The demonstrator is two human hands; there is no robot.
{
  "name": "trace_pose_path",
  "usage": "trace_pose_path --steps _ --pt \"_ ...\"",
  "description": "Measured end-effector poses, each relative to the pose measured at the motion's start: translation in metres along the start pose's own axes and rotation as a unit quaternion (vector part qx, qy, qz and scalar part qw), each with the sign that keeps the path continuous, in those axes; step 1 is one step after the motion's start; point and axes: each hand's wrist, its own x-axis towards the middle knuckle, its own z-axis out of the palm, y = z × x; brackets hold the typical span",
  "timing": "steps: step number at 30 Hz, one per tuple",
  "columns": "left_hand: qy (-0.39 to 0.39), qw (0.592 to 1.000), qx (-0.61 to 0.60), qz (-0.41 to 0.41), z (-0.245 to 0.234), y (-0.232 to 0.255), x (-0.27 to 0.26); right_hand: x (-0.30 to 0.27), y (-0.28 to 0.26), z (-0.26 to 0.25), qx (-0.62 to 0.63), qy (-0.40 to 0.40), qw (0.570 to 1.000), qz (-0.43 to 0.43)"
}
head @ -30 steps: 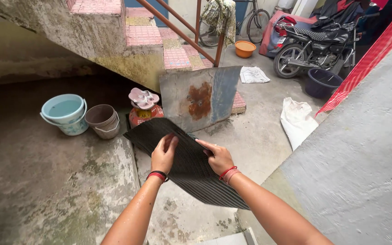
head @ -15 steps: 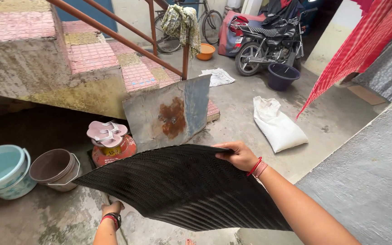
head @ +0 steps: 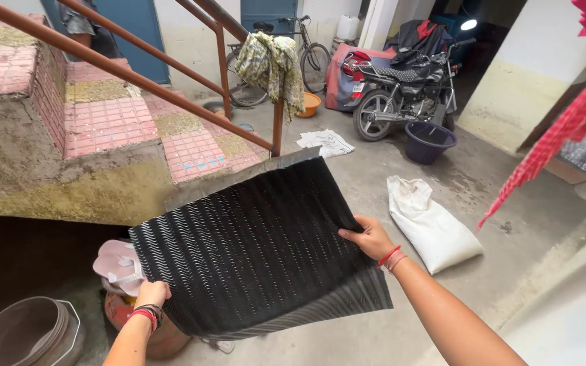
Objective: Scrubbing and rinsing a rubber floor mat and a plastic container in a bathroom.
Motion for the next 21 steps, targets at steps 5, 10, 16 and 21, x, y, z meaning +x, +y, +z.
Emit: trace_pose_path --steps 5,10,16,21 --pt "-0.149 0.952 -0.199 0.177 -0.066 0.2 -0.027 0.1 0.001 -0.024 0.09 0.08 0.992 -0.032" --pt "-0.138 0.967 -0.08 0.199 -0.058 0.214 0.002 0.192 -0.006 -0.01 0.199 0.115 0.972 -0.052" --pt "-0.048 0.978 0.007 0.201 -0.06 0.223 0.026 0.255 0.033 0.027 0.087 0.057 0.995 -0.003" --pt "-0.036 0.98 0.082 0.179 -0.077 0.249 0.049 0.288 0.069 0.048 0.044 0.039 0.998 0.025"
